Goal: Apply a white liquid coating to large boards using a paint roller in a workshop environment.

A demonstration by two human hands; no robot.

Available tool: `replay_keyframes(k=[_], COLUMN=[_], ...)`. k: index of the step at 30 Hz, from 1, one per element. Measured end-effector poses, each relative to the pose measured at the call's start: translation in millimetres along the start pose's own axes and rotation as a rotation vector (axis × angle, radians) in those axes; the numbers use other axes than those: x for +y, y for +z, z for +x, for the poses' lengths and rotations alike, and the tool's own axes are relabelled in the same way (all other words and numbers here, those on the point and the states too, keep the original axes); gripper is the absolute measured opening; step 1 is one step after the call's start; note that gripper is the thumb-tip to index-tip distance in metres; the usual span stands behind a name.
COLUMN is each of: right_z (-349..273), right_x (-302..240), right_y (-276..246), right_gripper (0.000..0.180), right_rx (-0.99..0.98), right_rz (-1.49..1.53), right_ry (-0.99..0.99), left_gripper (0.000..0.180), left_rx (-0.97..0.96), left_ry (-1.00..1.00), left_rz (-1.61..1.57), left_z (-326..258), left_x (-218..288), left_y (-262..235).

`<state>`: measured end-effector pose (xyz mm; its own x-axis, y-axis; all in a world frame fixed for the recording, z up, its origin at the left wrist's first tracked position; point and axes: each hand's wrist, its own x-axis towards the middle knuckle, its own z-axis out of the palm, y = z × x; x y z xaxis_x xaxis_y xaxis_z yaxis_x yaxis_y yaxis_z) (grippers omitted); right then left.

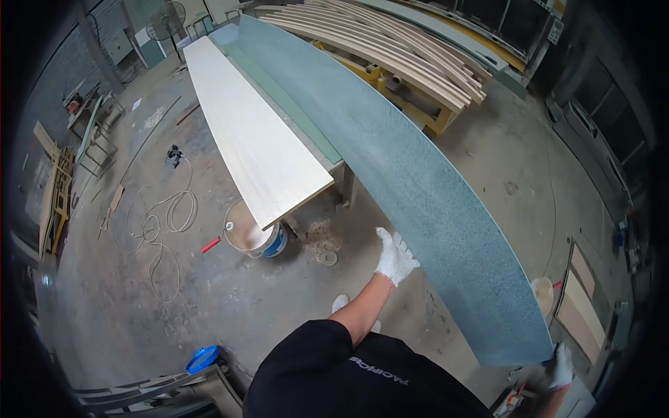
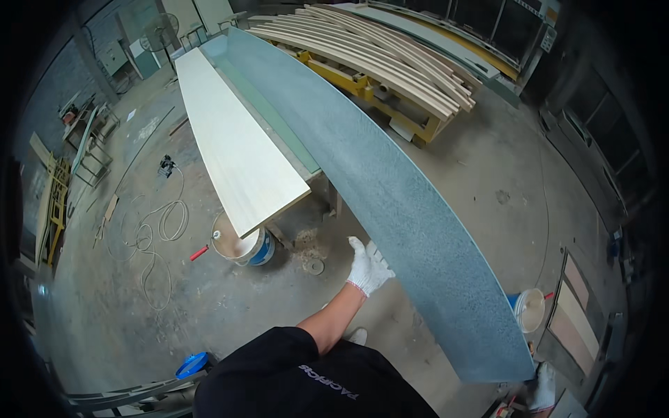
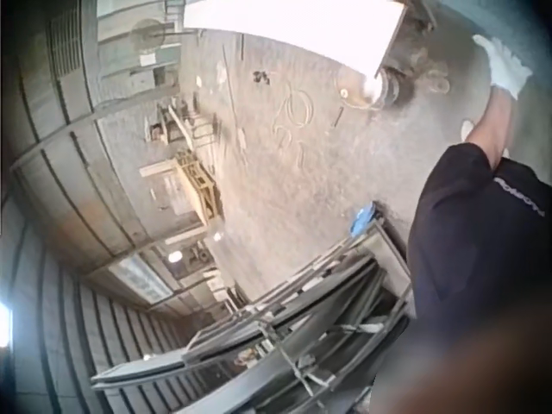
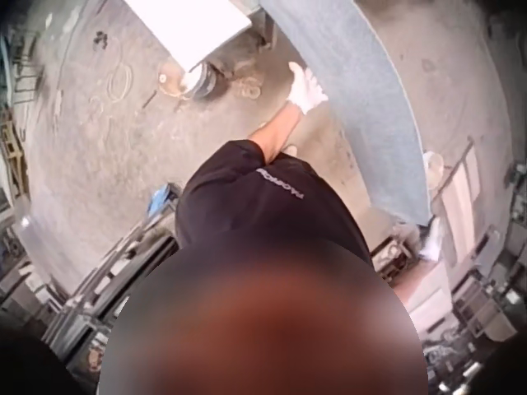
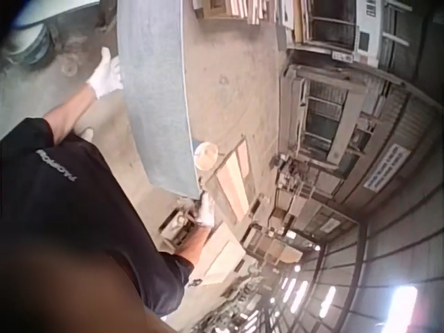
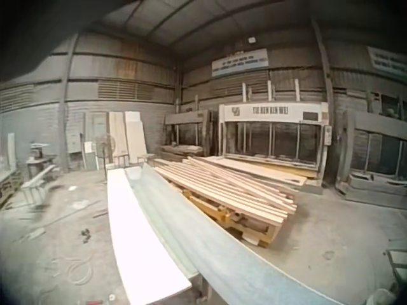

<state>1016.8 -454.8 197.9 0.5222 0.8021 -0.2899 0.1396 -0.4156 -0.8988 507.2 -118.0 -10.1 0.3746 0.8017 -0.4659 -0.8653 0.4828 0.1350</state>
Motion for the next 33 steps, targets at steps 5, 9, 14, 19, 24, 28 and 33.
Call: replay_keyframes(k=[5,9,14,19,24,28,33], right_z=[-1.8,-12.4,-26.6,-17.6,-24.4,-25.2,-16.4], right_x=[-2.2,-1.2,-8.6,20.3,2.7,-6.3,-11.0], right_y=[46.7,80.8,104.2,78.8,94.7,92.7,72.3], right_gripper=[0.046,0.053,0.056,0.055,0.051,0.046,0.042], right_rx=[-0.244,-0.175,-0.189,-0.124,0.141,0.058,0.126], right_rz=[0.538,0.866,0.898,0.933,0.965,0.950,0.933], right_ry=[0.142,-0.037,-0.302,-0.396,-0.279,-0.362,-0.417], left_gripper=[0.119,0.128,0.128,0.117,0.114,0.113,0.113], left_rx=[0.089,-0.079,-0.148,-0.006,-0.056,-0.095,-0.136], left_ry=[0.022,0.010,0.019,0.056,0.135,0.177,0.302], left_rz=[0.000,0.053,0.071,0.022,0.053,0.031,-0.043], left_z=[-11.8,2.0,8.9,1.4,-14.4,-24.4,-26.4], left_x=[5.1,3.1,1.8,-7.7,-10.5,-13.7,-17.9], left_y=[14.8,-0.8,-8.9,5.3,10.7,16.1,26.5])
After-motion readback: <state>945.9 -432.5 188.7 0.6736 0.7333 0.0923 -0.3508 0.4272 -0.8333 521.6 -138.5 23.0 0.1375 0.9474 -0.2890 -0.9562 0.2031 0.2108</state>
